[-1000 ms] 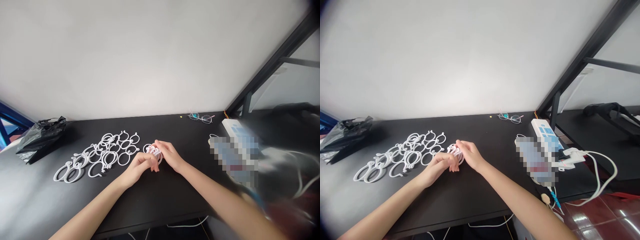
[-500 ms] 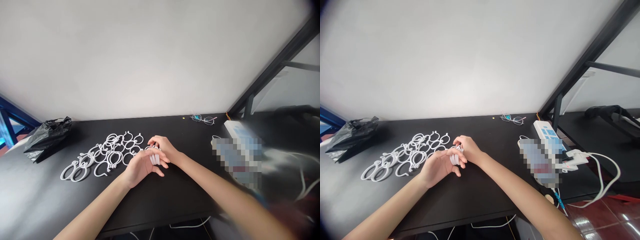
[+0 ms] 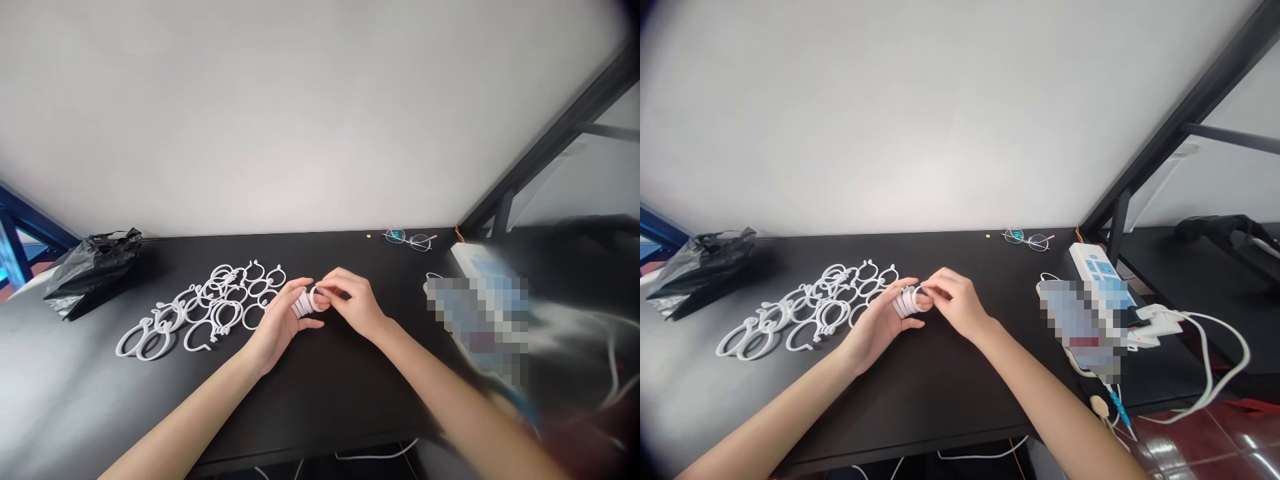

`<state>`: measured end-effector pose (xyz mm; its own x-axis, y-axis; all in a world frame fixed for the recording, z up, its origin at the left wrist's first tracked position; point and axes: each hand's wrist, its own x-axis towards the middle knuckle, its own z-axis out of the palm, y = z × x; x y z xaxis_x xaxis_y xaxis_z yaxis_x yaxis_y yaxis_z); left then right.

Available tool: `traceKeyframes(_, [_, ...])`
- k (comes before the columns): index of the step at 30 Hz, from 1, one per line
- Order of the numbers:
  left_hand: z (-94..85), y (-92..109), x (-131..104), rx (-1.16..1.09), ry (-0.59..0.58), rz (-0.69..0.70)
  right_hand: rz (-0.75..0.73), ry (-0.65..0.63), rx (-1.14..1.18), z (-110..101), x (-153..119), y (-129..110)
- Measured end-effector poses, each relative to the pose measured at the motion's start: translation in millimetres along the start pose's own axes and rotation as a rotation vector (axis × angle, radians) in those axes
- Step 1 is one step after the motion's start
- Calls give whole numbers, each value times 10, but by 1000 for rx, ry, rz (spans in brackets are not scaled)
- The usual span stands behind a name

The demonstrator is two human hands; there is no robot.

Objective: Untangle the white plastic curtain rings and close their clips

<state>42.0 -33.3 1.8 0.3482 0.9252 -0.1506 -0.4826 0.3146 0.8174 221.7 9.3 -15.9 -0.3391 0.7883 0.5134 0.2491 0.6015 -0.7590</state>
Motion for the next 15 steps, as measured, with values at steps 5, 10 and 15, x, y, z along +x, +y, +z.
traceKeyframes(5, [-13, -3, -9, -14, -83, -23, 125, 29, 172, 107, -59, -40])
traceKeyframes(10, [-51, 16, -23, 137, -184, 109, 659, -160, 658, 74, -4, -145])
traceKeyframes(15, [-3, 59, -113, 493, -250, 215, 697, -359, 901, 92, -15, -204])
